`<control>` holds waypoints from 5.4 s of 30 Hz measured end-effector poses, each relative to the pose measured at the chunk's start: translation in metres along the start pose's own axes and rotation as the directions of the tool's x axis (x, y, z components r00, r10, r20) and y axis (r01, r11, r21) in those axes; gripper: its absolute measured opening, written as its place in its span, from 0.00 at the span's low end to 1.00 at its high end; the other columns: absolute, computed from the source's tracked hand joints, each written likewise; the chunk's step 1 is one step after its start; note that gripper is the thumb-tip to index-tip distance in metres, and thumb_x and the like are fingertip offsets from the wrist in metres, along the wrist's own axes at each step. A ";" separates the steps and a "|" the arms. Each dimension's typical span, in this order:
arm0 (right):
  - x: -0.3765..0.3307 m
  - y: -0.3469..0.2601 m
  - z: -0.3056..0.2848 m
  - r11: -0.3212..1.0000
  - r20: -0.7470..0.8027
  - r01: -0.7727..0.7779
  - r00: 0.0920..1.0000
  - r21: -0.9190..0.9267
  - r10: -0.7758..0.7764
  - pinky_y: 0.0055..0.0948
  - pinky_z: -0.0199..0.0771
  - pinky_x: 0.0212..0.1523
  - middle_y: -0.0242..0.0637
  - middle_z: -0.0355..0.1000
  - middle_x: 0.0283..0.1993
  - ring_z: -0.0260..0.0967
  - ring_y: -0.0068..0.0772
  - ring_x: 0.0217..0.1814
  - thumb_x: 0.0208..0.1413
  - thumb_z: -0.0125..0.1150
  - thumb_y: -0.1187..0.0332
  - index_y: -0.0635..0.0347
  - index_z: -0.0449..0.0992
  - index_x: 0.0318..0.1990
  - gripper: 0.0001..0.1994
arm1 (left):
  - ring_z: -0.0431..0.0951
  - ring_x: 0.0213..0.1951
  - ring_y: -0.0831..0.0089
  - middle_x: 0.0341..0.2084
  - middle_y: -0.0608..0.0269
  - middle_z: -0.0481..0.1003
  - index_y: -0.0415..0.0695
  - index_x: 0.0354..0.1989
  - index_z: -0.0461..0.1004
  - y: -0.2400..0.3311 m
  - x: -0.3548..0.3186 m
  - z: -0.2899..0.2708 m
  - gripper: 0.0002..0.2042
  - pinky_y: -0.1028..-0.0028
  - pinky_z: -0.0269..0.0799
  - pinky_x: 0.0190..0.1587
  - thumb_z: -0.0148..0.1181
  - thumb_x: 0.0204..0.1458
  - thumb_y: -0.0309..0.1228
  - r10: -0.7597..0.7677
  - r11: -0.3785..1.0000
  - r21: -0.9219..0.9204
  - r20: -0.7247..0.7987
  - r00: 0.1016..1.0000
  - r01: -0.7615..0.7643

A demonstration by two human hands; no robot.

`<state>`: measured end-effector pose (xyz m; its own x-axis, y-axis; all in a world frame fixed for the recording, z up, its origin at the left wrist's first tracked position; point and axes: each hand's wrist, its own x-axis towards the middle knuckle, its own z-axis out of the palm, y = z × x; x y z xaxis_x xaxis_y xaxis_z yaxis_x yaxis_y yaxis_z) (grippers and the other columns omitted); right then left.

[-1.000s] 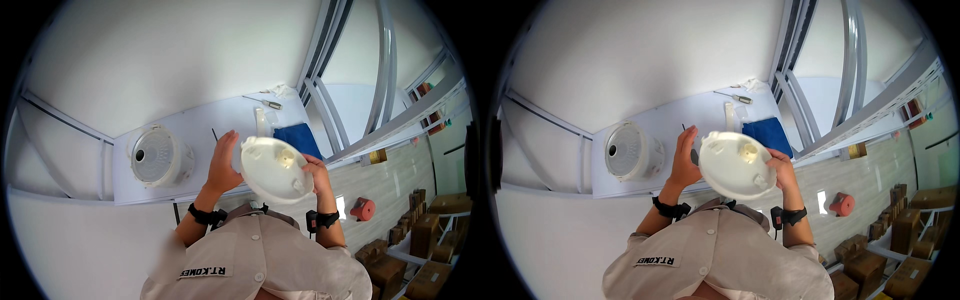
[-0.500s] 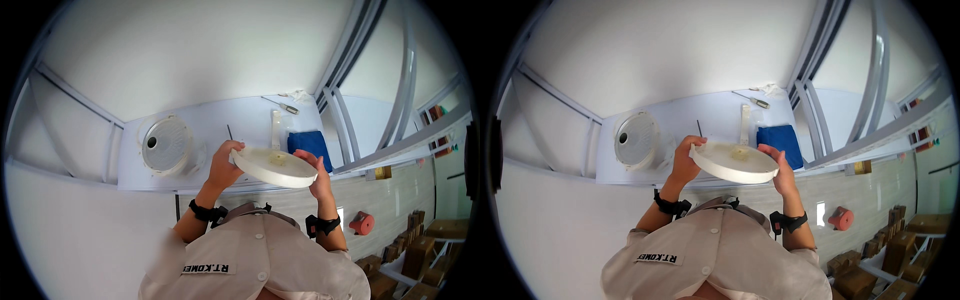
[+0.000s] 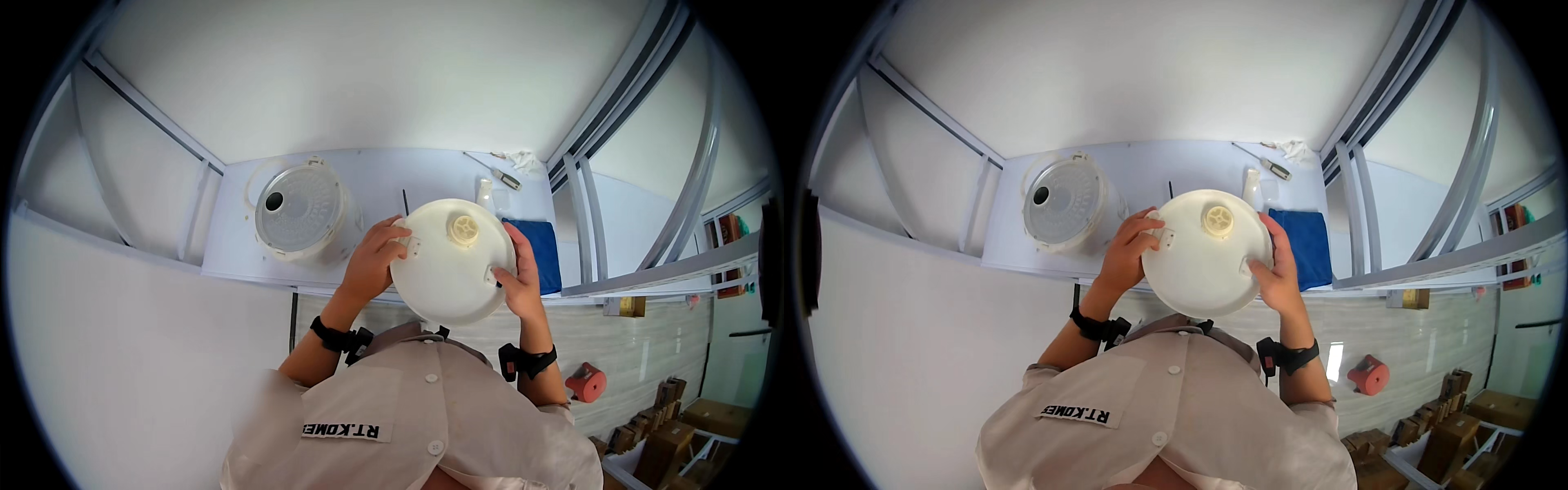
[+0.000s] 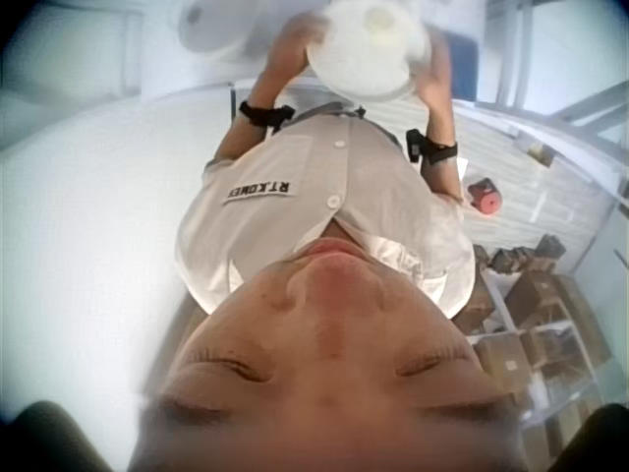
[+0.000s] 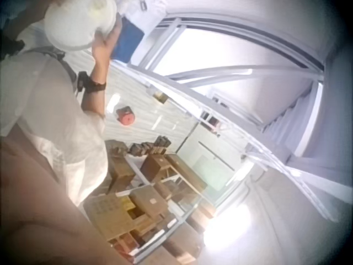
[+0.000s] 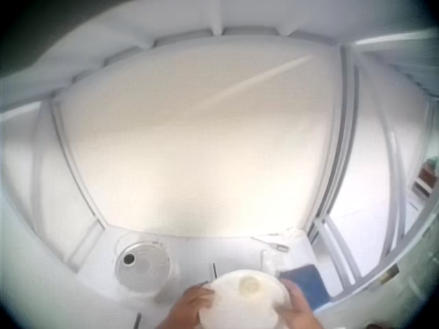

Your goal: The person uses a screwdriver to tighten screws on a circular white light fixture base. They then attach a white plastic cover to the fixture and continue to secure it with the screwdriver.

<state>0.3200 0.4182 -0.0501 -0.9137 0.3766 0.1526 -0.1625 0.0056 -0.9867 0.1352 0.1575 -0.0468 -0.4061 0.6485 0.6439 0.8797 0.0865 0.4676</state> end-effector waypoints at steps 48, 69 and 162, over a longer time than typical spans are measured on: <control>0.006 0.029 0.061 0.661 0.283 0.325 0.943 -0.677 -0.175 0.47 0.66 0.73 0.53 0.64 0.75 0.64 0.56 0.75 0.60 0.66 0.73 0.55 0.67 0.72 0.31 | 0.72 0.67 0.65 0.65 0.53 0.71 0.38 0.78 0.57 0.001 -0.059 -0.011 0.46 0.64 0.68 0.70 0.61 0.42 0.24 -0.475 -0.138 -0.622 0.724 0.499 0.771; 0.000 0.006 0.089 0.702 0.186 0.238 0.971 -0.671 -0.152 0.46 0.83 0.40 0.49 0.79 0.46 0.82 0.56 0.41 0.60 0.75 0.59 0.61 0.72 0.55 0.23 | 0.73 0.65 0.66 0.64 0.55 0.73 0.39 0.79 0.57 0.040 -0.022 -0.010 0.45 0.66 0.67 0.69 0.55 0.44 0.21 -0.434 0.462 -0.511 0.582 0.688 0.725; 0.041 -0.018 0.090 0.707 0.236 0.393 0.920 -0.588 -0.314 0.42 0.82 0.49 0.45 0.71 0.58 0.79 0.48 0.50 0.53 0.75 0.77 0.61 0.77 0.60 0.25 | 0.75 0.63 0.66 0.63 0.57 0.74 0.39 0.77 0.59 -0.002 -0.004 -0.006 0.46 0.66 0.70 0.67 0.60 0.41 0.22 -0.455 0.096 -0.674 0.625 0.634 0.732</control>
<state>0.2516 0.3503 -0.0212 -0.8770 0.1260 0.4637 -0.2547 0.6964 -0.6709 0.1337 0.1503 -0.0471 -0.5034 0.8445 -0.1827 -0.3799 -0.0264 0.9247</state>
